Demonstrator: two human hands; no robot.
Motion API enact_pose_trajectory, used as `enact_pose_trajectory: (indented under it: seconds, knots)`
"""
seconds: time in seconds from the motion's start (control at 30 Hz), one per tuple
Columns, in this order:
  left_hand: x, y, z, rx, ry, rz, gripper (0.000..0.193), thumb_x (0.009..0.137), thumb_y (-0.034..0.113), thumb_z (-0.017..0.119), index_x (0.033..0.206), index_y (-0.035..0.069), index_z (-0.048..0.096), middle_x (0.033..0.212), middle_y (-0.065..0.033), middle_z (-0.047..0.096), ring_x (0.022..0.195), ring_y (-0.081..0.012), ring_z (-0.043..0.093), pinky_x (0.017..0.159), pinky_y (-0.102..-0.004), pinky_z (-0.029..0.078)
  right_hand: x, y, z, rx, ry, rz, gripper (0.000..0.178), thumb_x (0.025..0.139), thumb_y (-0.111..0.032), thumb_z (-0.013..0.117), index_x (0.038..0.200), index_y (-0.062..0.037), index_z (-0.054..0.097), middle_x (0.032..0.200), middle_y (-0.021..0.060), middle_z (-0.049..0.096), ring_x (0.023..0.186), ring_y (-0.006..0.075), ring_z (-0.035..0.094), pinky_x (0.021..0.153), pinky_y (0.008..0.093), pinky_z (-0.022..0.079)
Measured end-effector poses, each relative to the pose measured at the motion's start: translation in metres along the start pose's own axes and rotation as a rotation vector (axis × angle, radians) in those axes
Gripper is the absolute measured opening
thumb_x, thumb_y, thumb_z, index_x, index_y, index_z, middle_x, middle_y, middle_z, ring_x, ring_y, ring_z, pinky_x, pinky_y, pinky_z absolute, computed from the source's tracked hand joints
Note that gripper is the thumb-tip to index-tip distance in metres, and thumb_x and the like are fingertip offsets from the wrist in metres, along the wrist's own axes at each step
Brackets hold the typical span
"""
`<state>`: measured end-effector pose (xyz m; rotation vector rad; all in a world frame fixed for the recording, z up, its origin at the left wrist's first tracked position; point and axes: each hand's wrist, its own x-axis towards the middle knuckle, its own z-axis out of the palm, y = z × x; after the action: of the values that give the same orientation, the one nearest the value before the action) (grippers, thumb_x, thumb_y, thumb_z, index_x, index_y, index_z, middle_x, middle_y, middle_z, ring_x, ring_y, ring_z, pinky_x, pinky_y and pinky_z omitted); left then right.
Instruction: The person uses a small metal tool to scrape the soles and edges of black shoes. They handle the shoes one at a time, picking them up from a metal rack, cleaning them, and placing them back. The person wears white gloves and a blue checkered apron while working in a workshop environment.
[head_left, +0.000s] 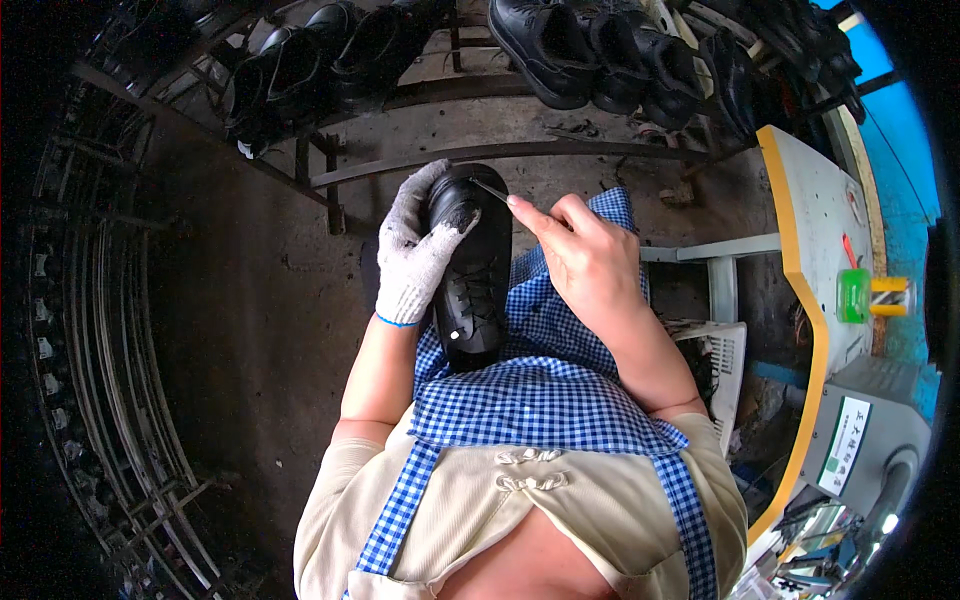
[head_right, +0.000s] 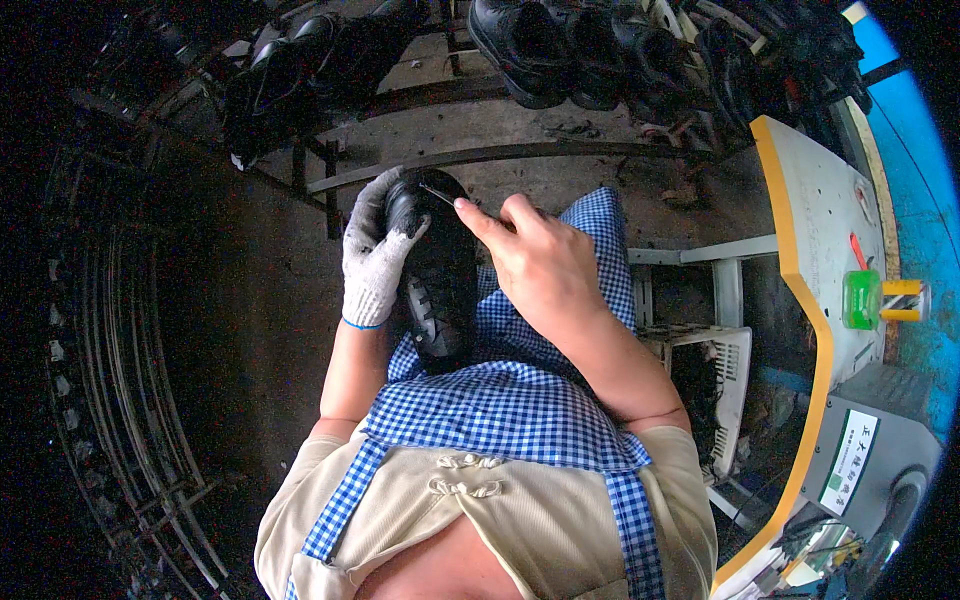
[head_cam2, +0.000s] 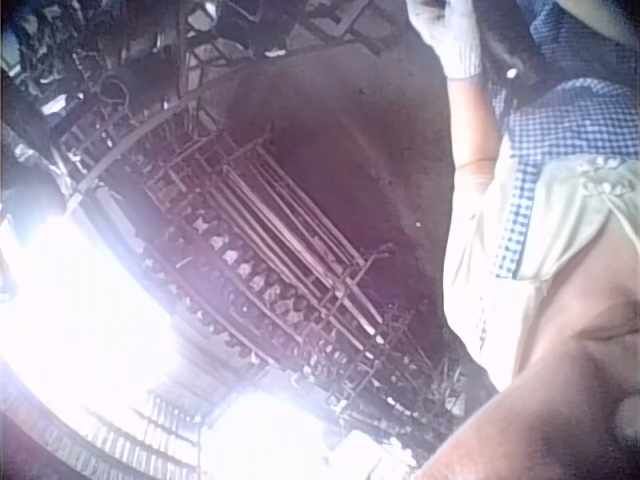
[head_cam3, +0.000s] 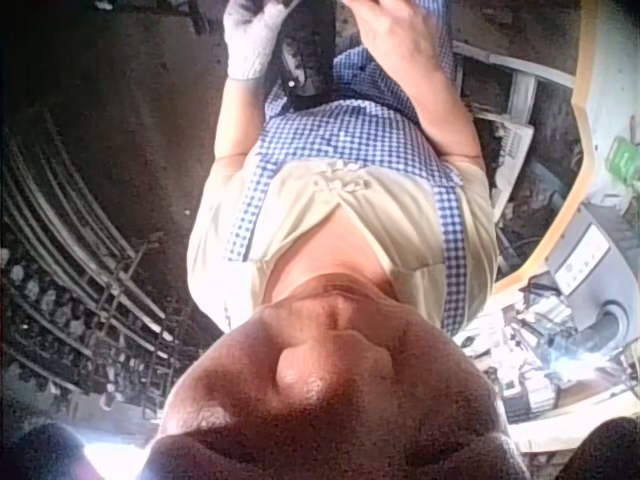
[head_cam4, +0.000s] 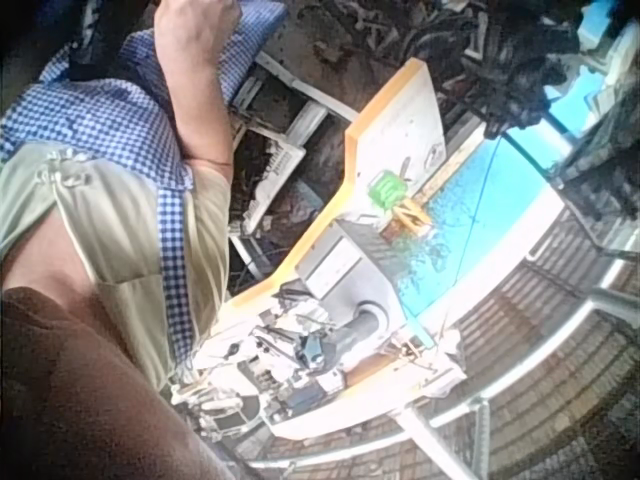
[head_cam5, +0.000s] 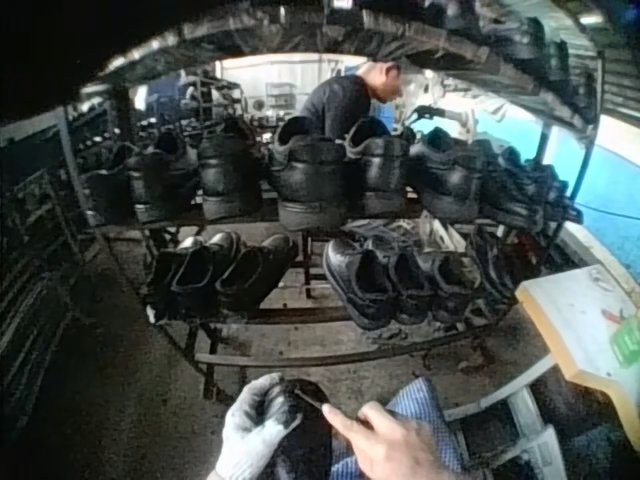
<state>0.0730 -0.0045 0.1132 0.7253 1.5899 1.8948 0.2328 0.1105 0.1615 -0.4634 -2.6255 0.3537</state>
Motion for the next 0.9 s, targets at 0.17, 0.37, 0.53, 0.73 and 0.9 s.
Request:
enact_pose_trajectory:
  seconds: [0.17, 0.37, 0.53, 0.73, 0.9]
  knots:
    - [0.0, 0.002, 0.001, -0.01, -0.012, -0.026, 0.058, 0.077, 0.009, 0.073, 0.129, -0.001, 0.049, 0.119, -0.0112, 0.06, 0.108, -0.0181, 0.057, 0.096, -0.0308, 0.045, 0.0, 0.0, 0.003, -0.022, 0.023, -0.003, 0.046, 0.079, -0.008, 0.064, 0.122, -0.0242, 0.062, 0.08, 0.0043, 0.053, 0.057, 0.0228, 0.06, 0.051, 0.0345, 0.052]
    - [-0.004, -0.003, 0.003, 0.093, -0.029, 0.019, 0.059, 0.076, 0.011, 0.076, 0.128, -0.001, 0.05, 0.118, -0.0113, 0.06, 0.108, -0.0188, 0.058, 0.097, -0.0314, 0.045, 0.004, 0.001, 0.005, 0.005, 0.108, 0.024, 0.04, 0.081, -0.01, 0.065, 0.118, -0.0232, 0.065, 0.076, 0.0033, 0.053, 0.056, 0.0217, 0.059, 0.05, 0.0347, 0.05]
    - [-0.001, -0.004, -0.001, 0.018, -0.019, 0.01, 0.06, 0.075, 0.011, 0.076, 0.128, -0.001, 0.05, 0.118, -0.0112, 0.06, 0.107, -0.0183, 0.057, 0.096, -0.0312, 0.045, -0.002, 0.007, -0.007, 0.067, 0.036, 0.013, 0.034, 0.082, -0.011, 0.065, 0.113, -0.0224, 0.068, 0.074, 0.0031, 0.054, 0.056, 0.0217, 0.058, 0.05, 0.0348, 0.049]
    - [-0.004, 0.0, 0.005, -0.02, -0.036, -0.021, 0.059, 0.075, 0.011, 0.075, 0.128, -0.002, 0.05, 0.118, -0.0109, 0.06, 0.107, -0.0179, 0.057, 0.096, -0.0307, 0.045, 0.0, 0.007, -0.019, 0.012, -0.025, 0.0, 0.035, 0.08, -0.01, 0.065, 0.113, -0.0216, 0.068, 0.076, 0.0037, 0.054, 0.059, 0.0225, 0.06, 0.051, 0.0354, 0.049]
    - [-0.004, -0.001, 0.005, -0.018, -0.043, -0.019, 0.059, 0.076, 0.011, 0.074, 0.128, -0.002, 0.049, 0.118, -0.011, 0.06, 0.107, -0.0178, 0.057, 0.096, -0.0309, 0.045, 0.001, 0.008, -0.02, -0.036, -0.046, -0.029, 0.038, 0.078, -0.009, 0.065, 0.114, -0.0211, 0.067, 0.08, 0.0048, 0.055, 0.06, 0.0234, 0.06, 0.053, 0.0353, 0.05]
